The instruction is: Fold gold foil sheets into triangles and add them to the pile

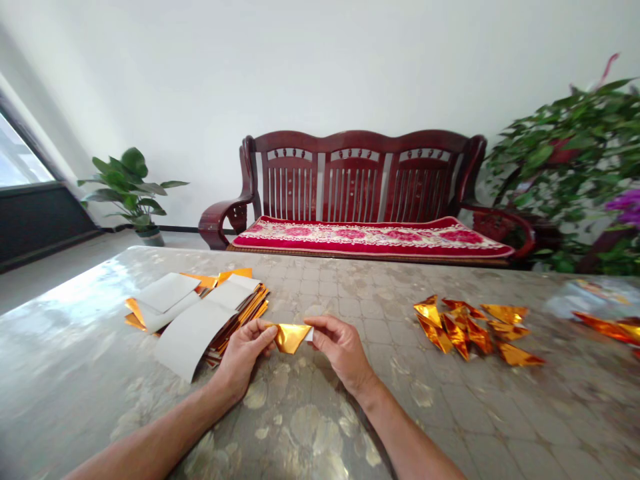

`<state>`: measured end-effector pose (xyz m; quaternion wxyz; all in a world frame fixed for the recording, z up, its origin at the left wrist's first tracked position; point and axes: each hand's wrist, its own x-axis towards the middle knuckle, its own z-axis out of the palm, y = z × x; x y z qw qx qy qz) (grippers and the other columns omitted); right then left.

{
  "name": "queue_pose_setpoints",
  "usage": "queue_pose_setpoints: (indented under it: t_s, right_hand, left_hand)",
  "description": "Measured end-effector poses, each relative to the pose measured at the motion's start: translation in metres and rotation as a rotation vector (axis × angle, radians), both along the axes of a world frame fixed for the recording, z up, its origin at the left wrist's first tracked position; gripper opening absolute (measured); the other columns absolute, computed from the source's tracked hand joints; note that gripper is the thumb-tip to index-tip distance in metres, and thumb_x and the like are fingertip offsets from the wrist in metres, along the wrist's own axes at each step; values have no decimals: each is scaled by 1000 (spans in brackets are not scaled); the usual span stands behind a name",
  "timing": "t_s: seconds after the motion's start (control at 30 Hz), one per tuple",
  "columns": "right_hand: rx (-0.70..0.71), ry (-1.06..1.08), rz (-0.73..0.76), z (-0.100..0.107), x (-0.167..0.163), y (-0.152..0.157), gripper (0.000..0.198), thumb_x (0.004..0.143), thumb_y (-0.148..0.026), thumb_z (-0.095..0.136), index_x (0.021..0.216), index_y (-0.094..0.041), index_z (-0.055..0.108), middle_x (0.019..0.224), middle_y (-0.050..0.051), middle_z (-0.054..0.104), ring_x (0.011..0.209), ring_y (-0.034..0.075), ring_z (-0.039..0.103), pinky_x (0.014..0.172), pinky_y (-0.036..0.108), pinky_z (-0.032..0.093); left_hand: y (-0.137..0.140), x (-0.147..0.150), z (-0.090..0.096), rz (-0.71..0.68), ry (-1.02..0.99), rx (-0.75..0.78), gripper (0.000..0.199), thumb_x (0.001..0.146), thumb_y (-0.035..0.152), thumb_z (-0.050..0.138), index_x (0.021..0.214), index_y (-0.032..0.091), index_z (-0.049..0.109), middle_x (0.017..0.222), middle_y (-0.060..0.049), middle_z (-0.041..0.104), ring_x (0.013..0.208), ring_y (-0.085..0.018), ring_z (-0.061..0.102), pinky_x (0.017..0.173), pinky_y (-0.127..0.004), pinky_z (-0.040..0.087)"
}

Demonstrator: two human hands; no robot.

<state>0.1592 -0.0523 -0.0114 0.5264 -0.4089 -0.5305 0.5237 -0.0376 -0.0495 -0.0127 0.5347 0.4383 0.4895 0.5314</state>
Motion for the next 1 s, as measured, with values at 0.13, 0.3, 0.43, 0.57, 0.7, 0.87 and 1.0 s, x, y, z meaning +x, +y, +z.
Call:
queue_pose_setpoints:
  t_s: [0.13, 0.3, 0.43, 0.57, 0.7, 0.87, 1.0]
  right_hand:
    - [32, -2, 31, -5, 3, 3, 32, 75, -45, 76, 99, -25, 78, 95, 3, 69, 83, 16, 62, 73, 29, 57]
    - [28, -9, 34, -6, 3, 3, 31, 74, -44, 78, 99, -25, 78, 91, 3, 71, 77, 15, 63, 71, 27, 56]
    - [16, -18, 37, -6, 4, 4, 34, 74, -43, 78, 102, -24, 77, 85, 2, 72, 71, 14, 63, 68, 27, 55]
    - [22, -35, 20, -8, 2, 4, 34, 75, -42, 77, 102, -22, 76, 75, 2, 72, 66, 13, 63, 66, 25, 52]
    - [-6, -60, -42, -9, -1, 5, 31, 71, -41, 77, 94, -20, 77, 72, 2, 72, 63, 14, 63, 63, 26, 52]
    - [8, -132, -142, -6, -2, 8, 24, 67, -36, 75, 84, -18, 76, 68, 1, 71, 59, 14, 61, 58, 25, 50]
    - [30, -270, -188, -2, 2, 9, 18, 68, -34, 70, 73, -17, 74, 53, -1, 62, 50, 12, 54, 51, 23, 44]
  left_hand:
    - [1, 1, -2, 10, 14, 2, 41, 63, 50, 78, 69, 13, 62, 53, 4, 55, 50, -6, 43, 51, -18, 32]
    - [2, 2, -3, 20, 48, 9, 41, 62, 51, 76, 68, 13, 61, 52, 4, 55, 48, -7, 44, 50, -19, 33]
    - [3, 3, -2, 41, 76, 16, 42, 62, 53, 76, 65, 14, 60, 51, 4, 54, 47, -7, 44, 49, -19, 33]
    - [4, 3, -3, 44, 76, 9, 43, 60, 54, 77, 66, 14, 61, 51, 3, 55, 47, -7, 45, 48, -19, 34]
    - [4, 3, -5, 18, 58, 9, 43, 61, 53, 76, 69, 14, 61, 53, 3, 56, 48, -7, 45, 48, -18, 33]
    - [4, 2, -11, -30, 72, 39, 39, 65, 49, 76, 70, 14, 60, 54, 4, 54, 48, -7, 43, 48, -18, 31]
    - [6, 1, -17, -99, 97, 77, 31, 68, 41, 75, 73, 15, 58, 56, 5, 53, 49, -7, 44, 49, -19, 32]
